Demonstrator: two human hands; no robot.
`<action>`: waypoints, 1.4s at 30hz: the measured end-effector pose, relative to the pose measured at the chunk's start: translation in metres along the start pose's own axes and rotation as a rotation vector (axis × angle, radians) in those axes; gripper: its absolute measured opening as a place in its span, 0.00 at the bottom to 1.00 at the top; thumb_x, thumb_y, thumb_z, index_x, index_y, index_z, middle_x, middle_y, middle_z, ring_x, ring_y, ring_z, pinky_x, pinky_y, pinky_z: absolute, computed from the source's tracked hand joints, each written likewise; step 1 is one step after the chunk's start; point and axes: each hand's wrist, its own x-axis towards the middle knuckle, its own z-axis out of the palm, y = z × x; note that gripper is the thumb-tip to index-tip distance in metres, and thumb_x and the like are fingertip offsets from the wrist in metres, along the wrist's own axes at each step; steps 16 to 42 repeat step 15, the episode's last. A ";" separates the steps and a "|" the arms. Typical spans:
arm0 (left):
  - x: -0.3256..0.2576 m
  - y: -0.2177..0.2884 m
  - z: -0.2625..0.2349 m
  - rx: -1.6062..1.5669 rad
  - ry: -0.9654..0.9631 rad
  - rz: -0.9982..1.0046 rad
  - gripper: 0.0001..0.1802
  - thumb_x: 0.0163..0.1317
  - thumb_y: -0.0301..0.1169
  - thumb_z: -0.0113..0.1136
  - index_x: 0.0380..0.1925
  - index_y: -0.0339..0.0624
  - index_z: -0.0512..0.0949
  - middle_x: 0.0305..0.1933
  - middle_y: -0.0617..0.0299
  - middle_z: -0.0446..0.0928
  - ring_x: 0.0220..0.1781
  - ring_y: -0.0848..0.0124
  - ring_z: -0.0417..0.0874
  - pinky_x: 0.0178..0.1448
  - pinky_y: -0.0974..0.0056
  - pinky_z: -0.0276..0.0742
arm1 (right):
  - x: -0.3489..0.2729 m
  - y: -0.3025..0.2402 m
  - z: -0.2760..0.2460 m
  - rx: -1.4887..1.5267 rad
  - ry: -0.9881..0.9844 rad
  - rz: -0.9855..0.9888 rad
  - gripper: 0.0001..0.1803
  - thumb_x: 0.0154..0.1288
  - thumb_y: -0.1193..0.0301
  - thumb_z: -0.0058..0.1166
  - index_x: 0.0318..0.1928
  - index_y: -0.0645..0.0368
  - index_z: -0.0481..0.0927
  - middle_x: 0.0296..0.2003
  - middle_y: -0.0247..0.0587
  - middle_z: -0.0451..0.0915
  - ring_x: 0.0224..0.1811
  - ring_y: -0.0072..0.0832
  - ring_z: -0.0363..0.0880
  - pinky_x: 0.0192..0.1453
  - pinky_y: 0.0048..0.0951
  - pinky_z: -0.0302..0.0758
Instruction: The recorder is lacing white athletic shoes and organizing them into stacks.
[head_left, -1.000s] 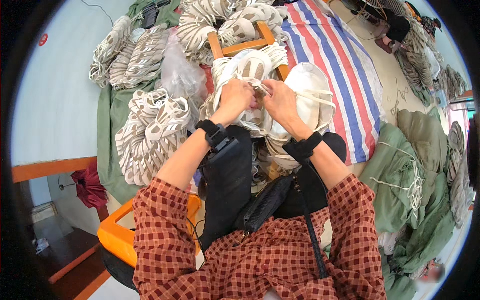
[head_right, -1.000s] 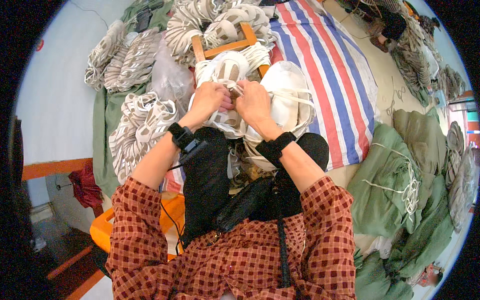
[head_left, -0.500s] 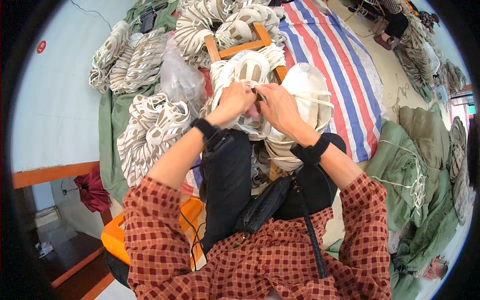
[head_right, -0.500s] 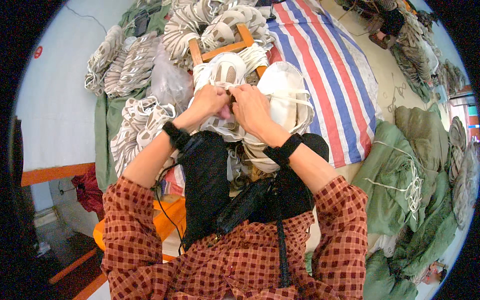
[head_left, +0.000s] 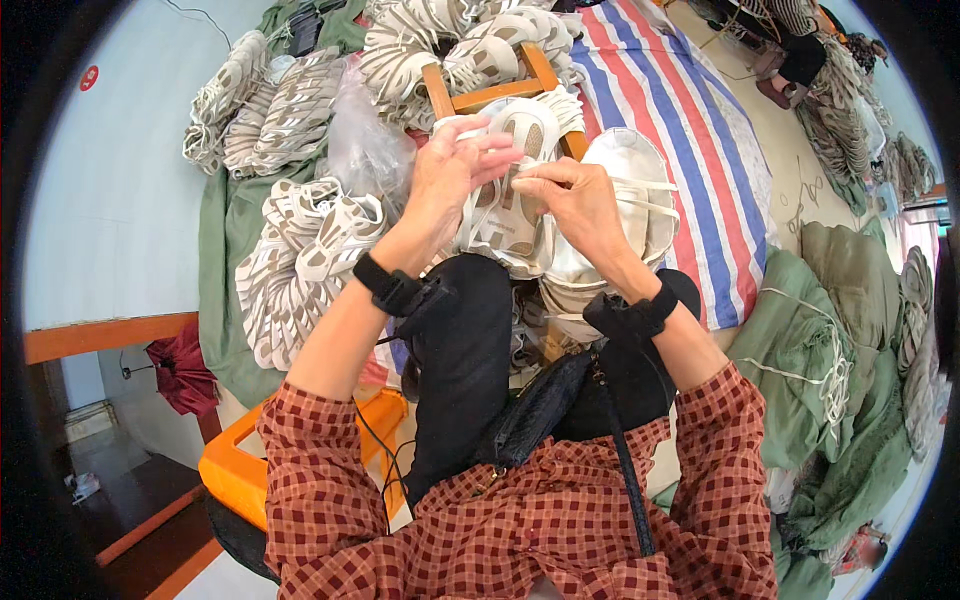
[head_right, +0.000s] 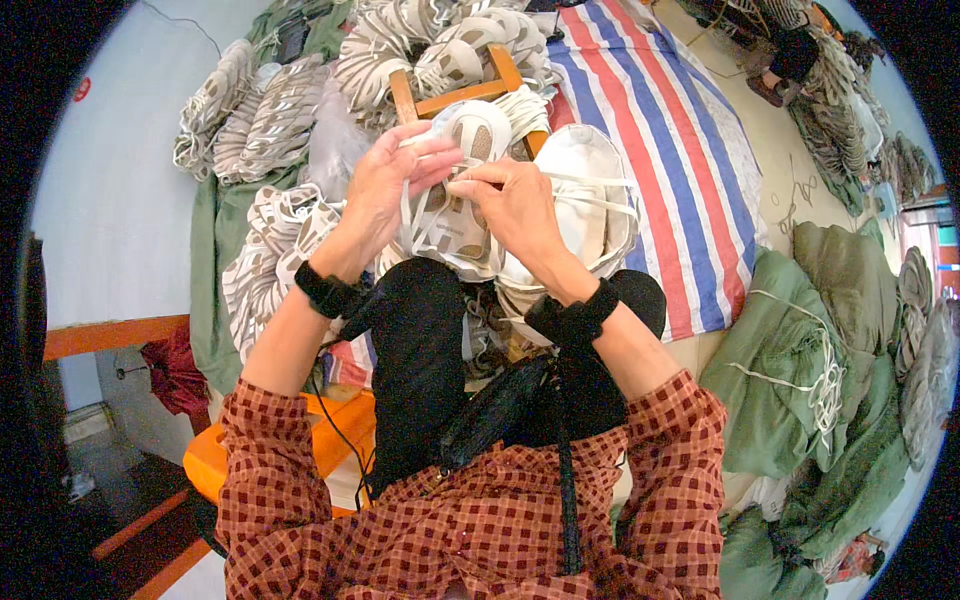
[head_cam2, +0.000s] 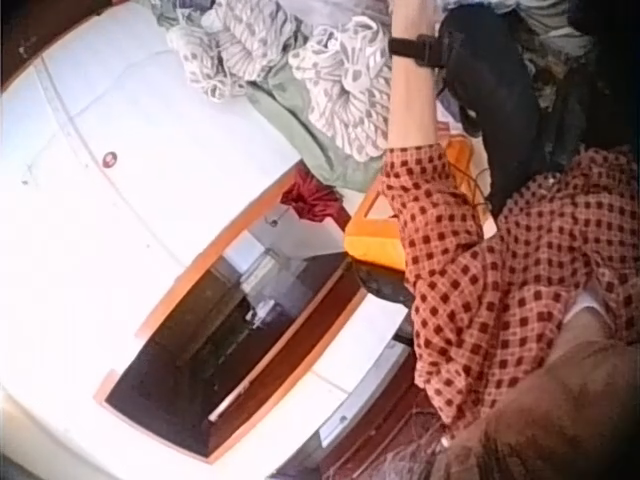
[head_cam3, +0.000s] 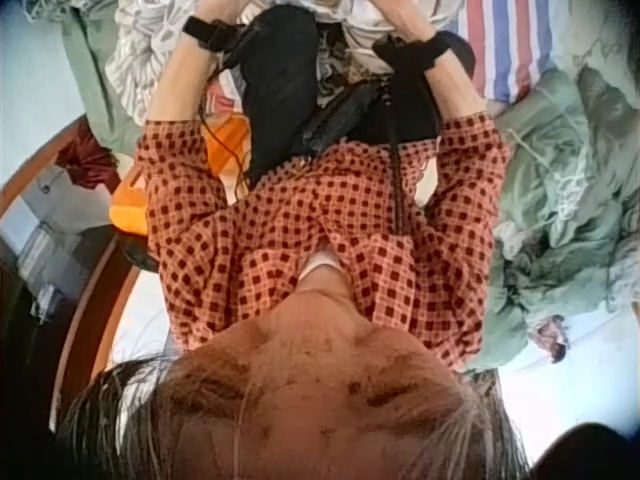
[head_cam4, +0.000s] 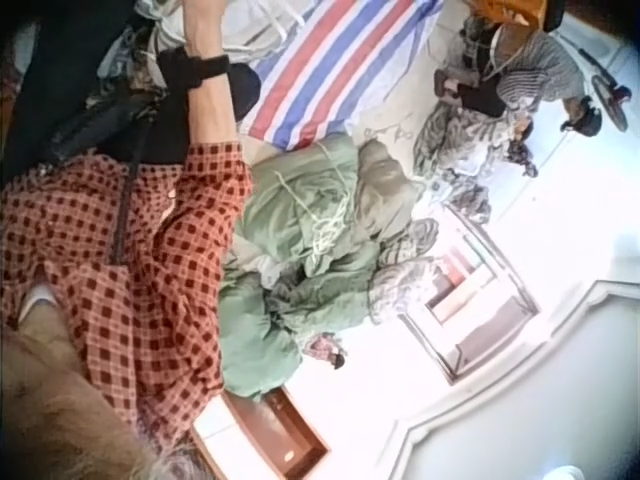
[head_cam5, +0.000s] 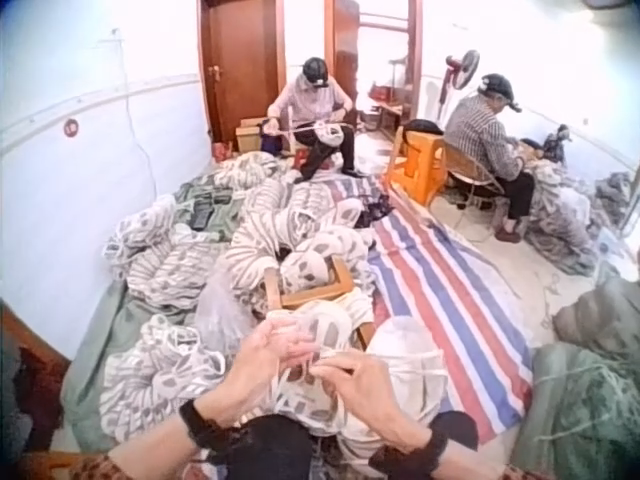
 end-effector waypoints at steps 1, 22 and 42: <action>0.005 -0.004 0.001 -0.002 0.001 0.001 0.22 0.64 0.29 0.47 0.56 0.33 0.59 0.53 0.44 0.70 0.54 0.59 0.75 0.58 0.60 0.73 | 0.001 -0.001 0.003 0.153 -0.025 0.114 0.07 0.51 0.69 0.62 0.27 0.61 0.83 0.18 0.34 0.76 0.18 0.21 0.72 0.24 0.24 0.68; 0.016 -0.026 0.019 -0.381 -0.038 -0.207 0.34 0.68 0.48 0.36 0.67 0.39 0.46 0.66 0.46 0.58 0.68 0.58 0.58 0.71 0.54 0.49 | 0.020 0.020 0.024 -0.111 -0.007 0.073 0.09 0.54 0.65 0.58 0.24 0.55 0.84 0.22 0.42 0.82 0.21 0.35 0.81 0.27 0.32 0.74; 0.016 -0.026 0.019 -0.381 -0.038 -0.207 0.34 0.68 0.48 0.36 0.67 0.39 0.46 0.66 0.46 0.58 0.68 0.58 0.58 0.71 0.54 0.49 | 0.020 0.020 0.024 -0.111 -0.007 0.073 0.09 0.54 0.65 0.58 0.24 0.55 0.84 0.22 0.42 0.82 0.21 0.35 0.81 0.27 0.32 0.74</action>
